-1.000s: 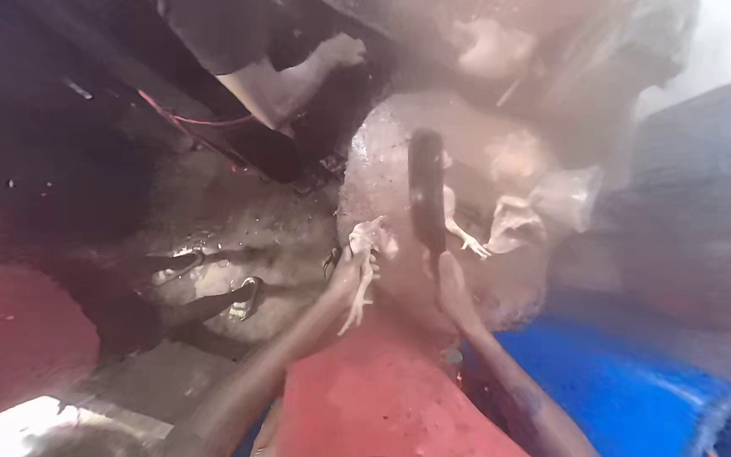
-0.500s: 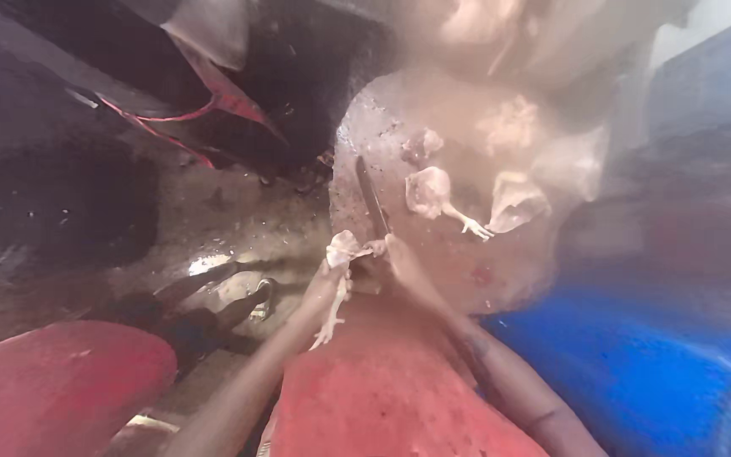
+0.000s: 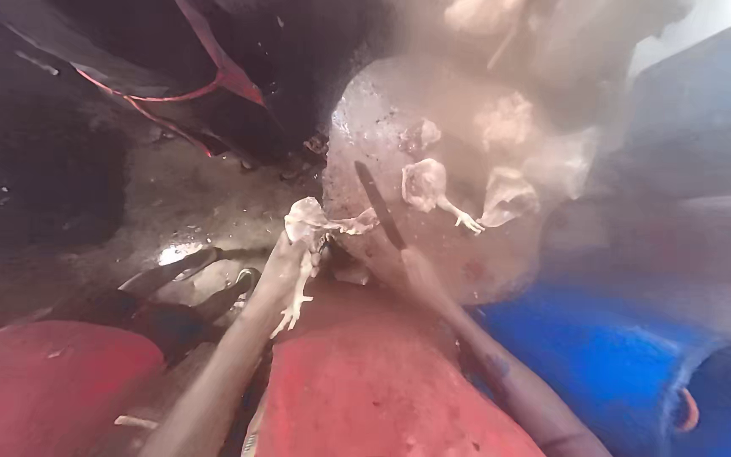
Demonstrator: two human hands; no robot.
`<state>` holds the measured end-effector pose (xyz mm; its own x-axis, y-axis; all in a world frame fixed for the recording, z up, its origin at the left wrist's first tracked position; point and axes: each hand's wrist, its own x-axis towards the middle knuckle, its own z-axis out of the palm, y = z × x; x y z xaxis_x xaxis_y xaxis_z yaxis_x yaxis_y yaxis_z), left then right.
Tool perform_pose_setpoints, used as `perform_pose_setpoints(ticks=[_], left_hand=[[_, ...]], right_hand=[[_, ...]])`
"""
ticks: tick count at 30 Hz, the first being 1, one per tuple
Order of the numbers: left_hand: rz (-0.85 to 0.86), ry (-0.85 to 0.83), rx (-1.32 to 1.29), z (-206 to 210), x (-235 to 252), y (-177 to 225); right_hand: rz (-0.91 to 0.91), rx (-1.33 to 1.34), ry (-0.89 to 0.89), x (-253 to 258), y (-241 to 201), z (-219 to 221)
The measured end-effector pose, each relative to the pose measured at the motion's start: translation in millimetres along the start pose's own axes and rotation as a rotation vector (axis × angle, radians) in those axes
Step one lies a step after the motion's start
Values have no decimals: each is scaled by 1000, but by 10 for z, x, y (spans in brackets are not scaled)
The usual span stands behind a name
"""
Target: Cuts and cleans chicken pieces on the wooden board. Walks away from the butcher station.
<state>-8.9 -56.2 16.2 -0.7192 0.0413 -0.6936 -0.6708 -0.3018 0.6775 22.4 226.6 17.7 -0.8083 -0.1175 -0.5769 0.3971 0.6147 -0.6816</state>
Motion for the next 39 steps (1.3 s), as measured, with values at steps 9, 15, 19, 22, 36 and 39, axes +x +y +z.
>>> perform_pose_setpoints(ticks=[9,15,19,22,36,39], left_hand=[[11,-10,-90,77,-20,60],[59,78,-85,53,-40,149],[95,110,-38,-82,5,186],[43,127,-39,-103,100,148],[-31,89,-78,-192,154,169],[31,69,-93,-217,252,282]], right_hand=[[-333,-7,154,-224,-271,-204],[-202,-5,110,-238,-78,-197],[-118,1,18,-58,-85,-132],[-16,146,-176,258,-432,-84],[-14,267,106,-57,-288,21],[49,20,146,54,-101,-112]])
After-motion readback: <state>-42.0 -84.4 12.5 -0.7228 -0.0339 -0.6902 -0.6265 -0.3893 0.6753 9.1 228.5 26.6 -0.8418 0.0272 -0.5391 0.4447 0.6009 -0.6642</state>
